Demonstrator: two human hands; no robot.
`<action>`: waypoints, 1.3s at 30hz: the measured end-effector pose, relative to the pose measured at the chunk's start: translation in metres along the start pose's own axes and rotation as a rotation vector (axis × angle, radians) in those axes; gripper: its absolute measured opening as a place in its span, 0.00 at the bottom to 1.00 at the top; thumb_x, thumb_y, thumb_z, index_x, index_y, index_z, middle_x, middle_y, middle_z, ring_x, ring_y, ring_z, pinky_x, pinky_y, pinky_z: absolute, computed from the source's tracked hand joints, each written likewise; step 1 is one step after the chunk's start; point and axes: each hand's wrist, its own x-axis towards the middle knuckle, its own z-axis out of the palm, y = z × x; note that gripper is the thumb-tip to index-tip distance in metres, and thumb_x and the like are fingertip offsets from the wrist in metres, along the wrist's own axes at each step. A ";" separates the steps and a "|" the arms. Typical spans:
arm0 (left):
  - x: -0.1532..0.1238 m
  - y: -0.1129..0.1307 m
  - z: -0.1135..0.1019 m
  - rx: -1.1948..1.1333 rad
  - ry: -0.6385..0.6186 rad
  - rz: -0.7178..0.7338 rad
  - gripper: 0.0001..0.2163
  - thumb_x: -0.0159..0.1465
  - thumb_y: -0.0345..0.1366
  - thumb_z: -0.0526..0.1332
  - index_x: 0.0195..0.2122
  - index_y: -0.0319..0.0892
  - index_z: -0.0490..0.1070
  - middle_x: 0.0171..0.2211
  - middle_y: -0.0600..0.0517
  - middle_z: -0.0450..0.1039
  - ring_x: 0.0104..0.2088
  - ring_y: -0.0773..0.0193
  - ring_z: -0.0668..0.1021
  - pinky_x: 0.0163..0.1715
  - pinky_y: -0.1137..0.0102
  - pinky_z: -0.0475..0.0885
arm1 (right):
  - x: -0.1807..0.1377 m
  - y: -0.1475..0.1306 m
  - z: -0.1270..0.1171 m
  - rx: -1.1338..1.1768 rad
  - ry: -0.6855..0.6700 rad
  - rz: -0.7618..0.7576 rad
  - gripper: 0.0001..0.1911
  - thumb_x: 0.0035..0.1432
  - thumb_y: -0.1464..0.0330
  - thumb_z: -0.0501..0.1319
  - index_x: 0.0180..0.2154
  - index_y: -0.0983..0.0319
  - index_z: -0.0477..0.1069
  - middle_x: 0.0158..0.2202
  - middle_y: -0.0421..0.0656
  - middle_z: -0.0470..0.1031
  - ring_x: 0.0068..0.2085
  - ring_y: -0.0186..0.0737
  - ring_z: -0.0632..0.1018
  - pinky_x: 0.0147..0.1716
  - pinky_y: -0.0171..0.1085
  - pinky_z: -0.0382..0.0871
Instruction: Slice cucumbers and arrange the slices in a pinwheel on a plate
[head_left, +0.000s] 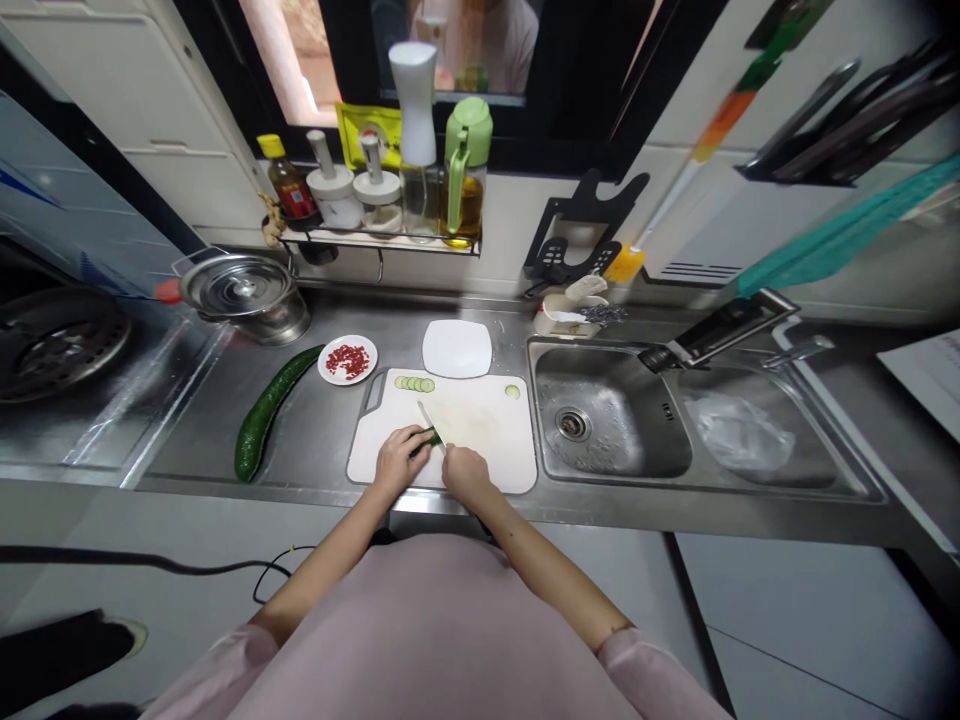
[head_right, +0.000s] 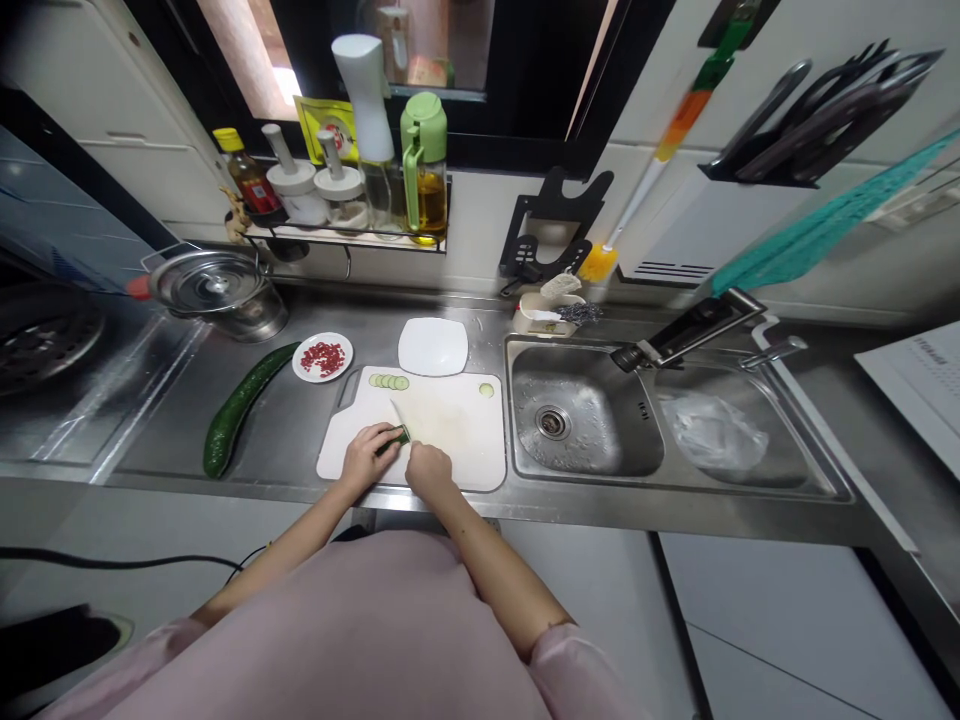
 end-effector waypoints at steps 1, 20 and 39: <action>0.000 0.000 0.000 -0.002 -0.001 -0.005 0.11 0.63 0.36 0.59 0.46 0.49 0.76 0.46 0.50 0.74 0.46 0.62 0.76 0.48 0.65 0.72 | -0.001 0.001 0.002 0.000 0.005 0.001 0.16 0.63 0.73 0.47 0.48 0.66 0.69 0.42 0.54 0.78 0.45 0.45 0.78 0.40 0.37 0.68; 0.001 0.003 -0.002 0.002 -0.022 -0.047 0.11 0.64 0.36 0.58 0.46 0.48 0.76 0.46 0.50 0.74 0.45 0.62 0.75 0.48 0.66 0.71 | 0.005 -0.001 0.009 -0.001 -0.005 0.029 0.16 0.64 0.73 0.48 0.48 0.66 0.68 0.42 0.54 0.77 0.45 0.44 0.78 0.41 0.38 0.68; 0.005 0.023 -0.018 0.073 -0.052 -0.167 0.14 0.62 0.41 0.58 0.49 0.47 0.70 0.47 0.48 0.75 0.49 0.57 0.74 0.57 0.57 0.58 | -0.017 0.012 -0.001 -0.065 0.072 0.032 0.16 0.67 0.68 0.44 0.47 0.63 0.68 0.38 0.51 0.78 0.43 0.44 0.79 0.39 0.37 0.66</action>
